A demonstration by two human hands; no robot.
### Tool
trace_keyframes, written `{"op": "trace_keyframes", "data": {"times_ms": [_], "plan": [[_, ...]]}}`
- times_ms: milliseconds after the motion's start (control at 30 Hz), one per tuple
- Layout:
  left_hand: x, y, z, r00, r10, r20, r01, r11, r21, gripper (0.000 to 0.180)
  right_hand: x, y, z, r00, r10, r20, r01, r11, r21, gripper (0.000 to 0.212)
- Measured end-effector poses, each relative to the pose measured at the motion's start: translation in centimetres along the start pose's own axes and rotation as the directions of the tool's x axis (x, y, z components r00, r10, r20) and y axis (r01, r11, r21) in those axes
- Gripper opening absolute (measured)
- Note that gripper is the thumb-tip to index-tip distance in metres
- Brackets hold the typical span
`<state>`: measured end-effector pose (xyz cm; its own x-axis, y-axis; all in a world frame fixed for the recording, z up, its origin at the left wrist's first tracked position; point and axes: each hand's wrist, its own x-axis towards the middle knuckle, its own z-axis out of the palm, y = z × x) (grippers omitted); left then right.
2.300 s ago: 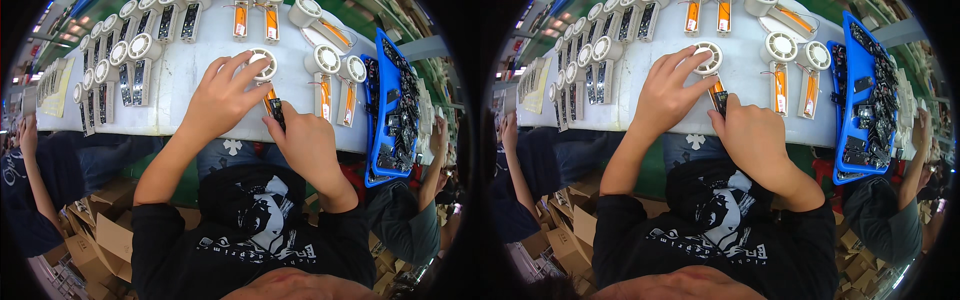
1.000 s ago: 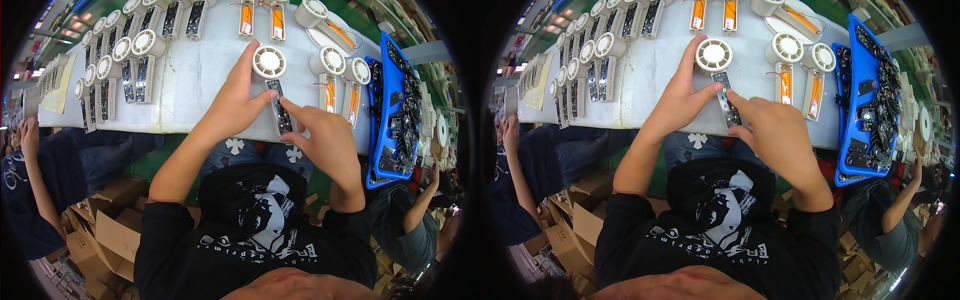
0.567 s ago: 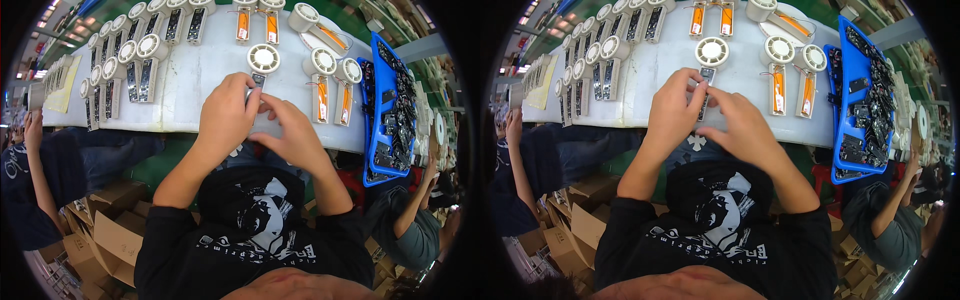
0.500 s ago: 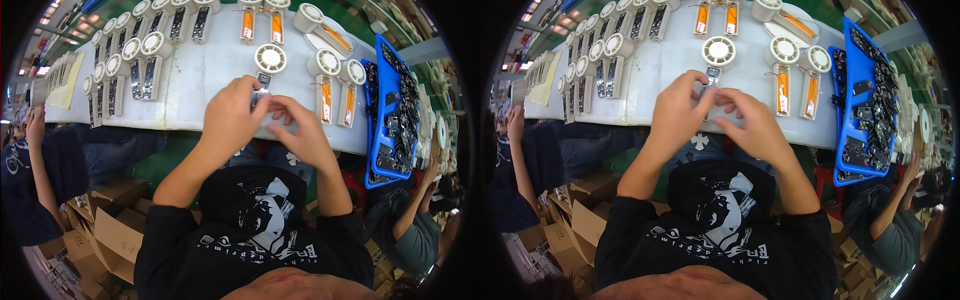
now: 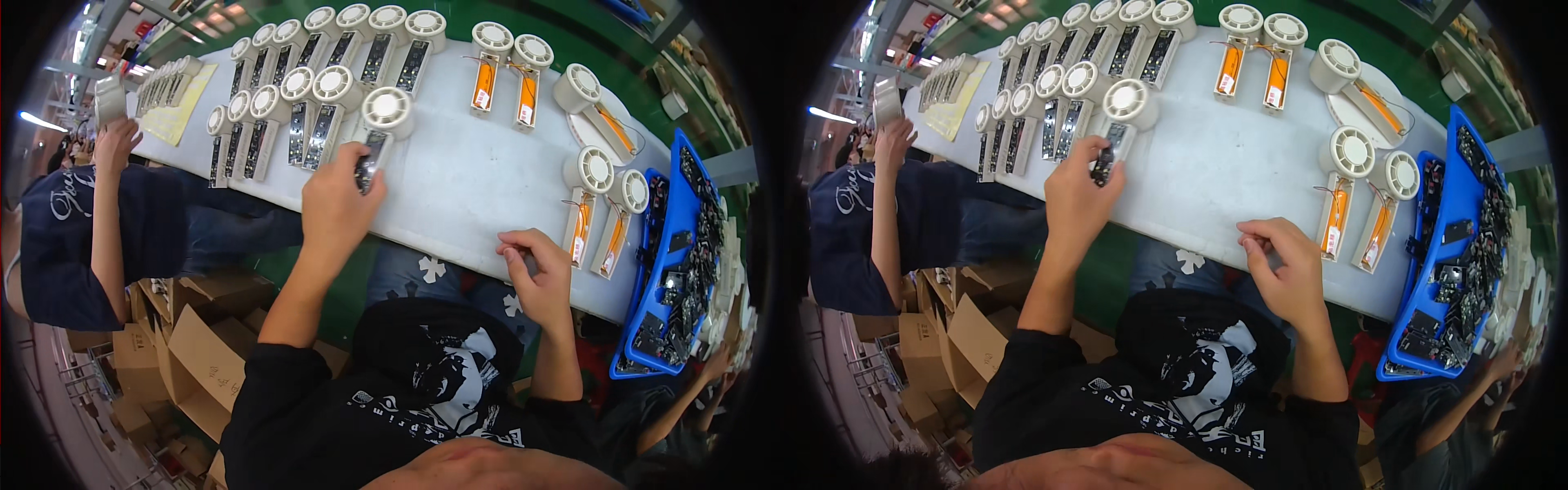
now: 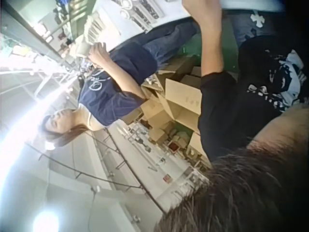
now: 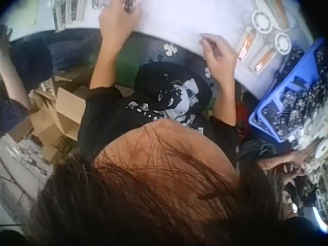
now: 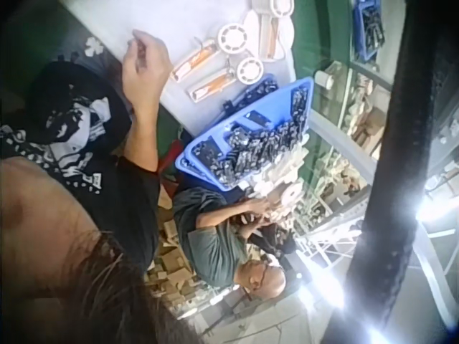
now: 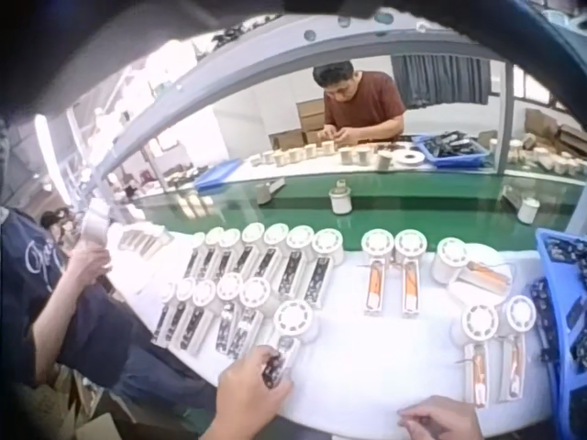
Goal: The person picks up a circuit board from a tray, connects it to the wires of a battery inside a fan housing, and presses the board into place. They repeat this process with several fans before picking up a roll of tape and peeling off a piece.
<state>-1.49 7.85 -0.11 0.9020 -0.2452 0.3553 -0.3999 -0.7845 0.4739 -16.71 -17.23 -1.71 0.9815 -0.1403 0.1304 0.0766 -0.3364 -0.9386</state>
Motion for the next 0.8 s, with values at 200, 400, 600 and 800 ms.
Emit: {"op": "trace_keyframes", "data": {"times_ms": [200, 400, 600, 800], "plan": [[0.6, -2.3, -0.3, 0.996, 0.015, -0.087, -0.008, 0.997, 0.080, 0.034, 0.6, -0.3, 0.0, 0.997, -0.073, -0.002, 0.072, 0.996, -0.048, 0.017], [1.7, -2.6, -0.9, 0.997, -0.074, 0.006, 0.074, 0.994, 0.075, 0.036, 0.9, 0.0, -0.5, 0.990, -0.142, 0.023, 0.142, 0.990, 0.009, 0.019], [2.3, 0.2, -3.0, 0.986, -0.142, 0.093, 0.130, 0.984, 0.121, 0.028, 1.3, 0.2, -1.4, 0.976, -0.215, 0.042, 0.213, 0.976, 0.041, 0.020], [9.8, 1.4, -4.1, 0.951, 0.302, -0.061, -0.277, 0.923, 0.266, 0.016, 1.2, 0.6, -1.8, 0.969, -0.219, 0.115, 0.207, 0.972, 0.111, 0.021]]}}
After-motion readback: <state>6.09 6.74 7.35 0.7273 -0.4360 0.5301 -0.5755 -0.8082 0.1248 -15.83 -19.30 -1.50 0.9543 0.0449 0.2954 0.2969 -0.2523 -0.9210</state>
